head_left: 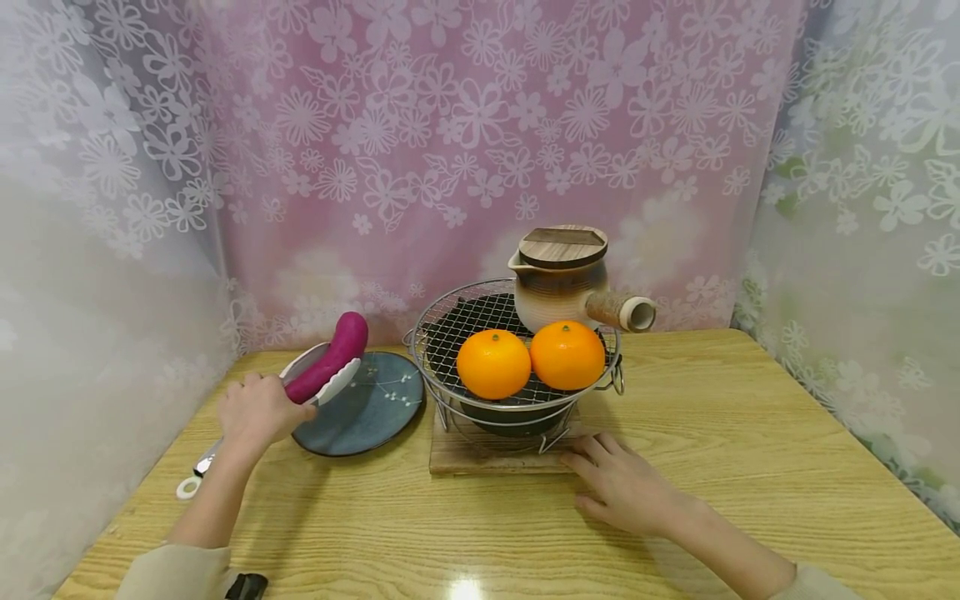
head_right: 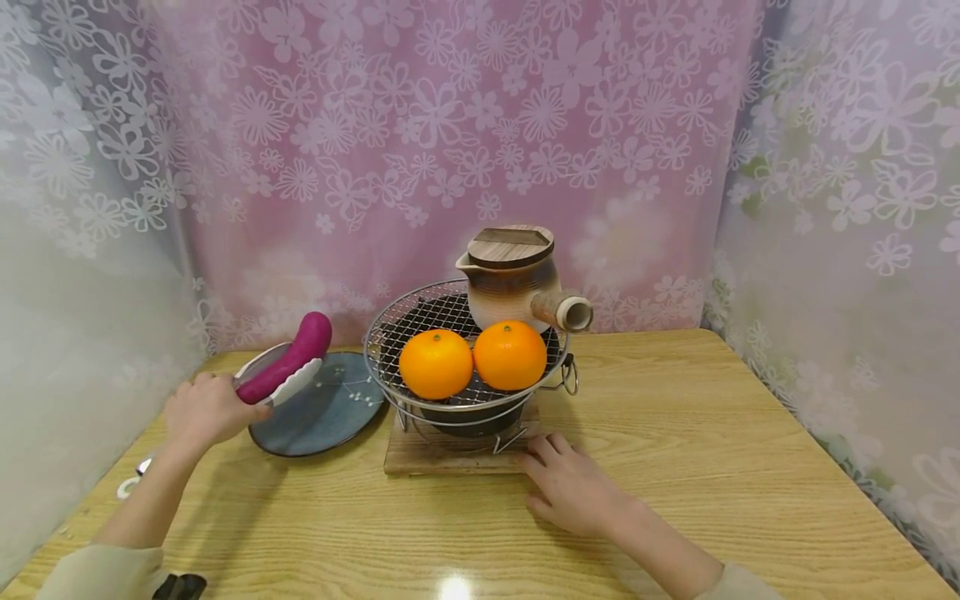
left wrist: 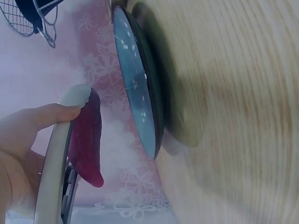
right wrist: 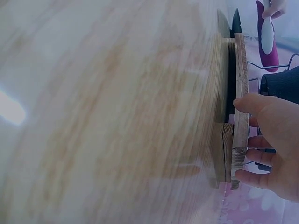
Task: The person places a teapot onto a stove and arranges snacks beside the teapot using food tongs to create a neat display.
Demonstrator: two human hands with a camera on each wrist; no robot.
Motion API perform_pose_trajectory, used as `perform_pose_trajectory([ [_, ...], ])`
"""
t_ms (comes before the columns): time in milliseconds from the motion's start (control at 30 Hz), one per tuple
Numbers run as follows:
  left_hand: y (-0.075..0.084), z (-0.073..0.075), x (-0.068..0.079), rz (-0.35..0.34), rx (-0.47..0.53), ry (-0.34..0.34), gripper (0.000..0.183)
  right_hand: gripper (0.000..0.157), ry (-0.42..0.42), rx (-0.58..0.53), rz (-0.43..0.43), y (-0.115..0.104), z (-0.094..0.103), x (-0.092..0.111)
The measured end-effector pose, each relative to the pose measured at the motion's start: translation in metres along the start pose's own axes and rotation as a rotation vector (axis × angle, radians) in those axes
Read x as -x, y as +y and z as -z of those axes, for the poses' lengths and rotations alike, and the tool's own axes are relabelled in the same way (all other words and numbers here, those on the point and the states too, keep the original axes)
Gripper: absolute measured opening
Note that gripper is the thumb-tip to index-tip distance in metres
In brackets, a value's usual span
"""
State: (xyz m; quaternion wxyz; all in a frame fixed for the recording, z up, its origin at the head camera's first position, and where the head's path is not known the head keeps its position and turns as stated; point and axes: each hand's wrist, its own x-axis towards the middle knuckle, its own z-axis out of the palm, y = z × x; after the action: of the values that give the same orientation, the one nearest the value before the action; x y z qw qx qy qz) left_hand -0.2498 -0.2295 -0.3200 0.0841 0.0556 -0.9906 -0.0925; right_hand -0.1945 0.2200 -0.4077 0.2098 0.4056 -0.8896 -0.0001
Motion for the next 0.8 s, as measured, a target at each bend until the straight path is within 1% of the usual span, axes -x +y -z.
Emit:
perform_pose_trajectory([
  [167,0.001,0.005,0.001,0.001,0.007,-0.003,0.058,0.047,-0.005,-0.002,-0.004,0.0,-0.001,0.0],
  [400,0.002,0.009,0.001,-0.033,0.0,0.038,0.052,0.046,-0.005,0.001,-0.009,-0.001,-0.001,-0.001],
  [633,0.005,0.013,0.002,-0.04,0.0,0.047,0.052,0.047,-0.032,-0.005,-0.019,-0.001,0.0,-0.001],
  [800,0.007,0.016,0.002,-0.043,0.004,0.046,0.052,0.047,-0.022,0.0,-0.014,-0.001,0.0,-0.001],
])
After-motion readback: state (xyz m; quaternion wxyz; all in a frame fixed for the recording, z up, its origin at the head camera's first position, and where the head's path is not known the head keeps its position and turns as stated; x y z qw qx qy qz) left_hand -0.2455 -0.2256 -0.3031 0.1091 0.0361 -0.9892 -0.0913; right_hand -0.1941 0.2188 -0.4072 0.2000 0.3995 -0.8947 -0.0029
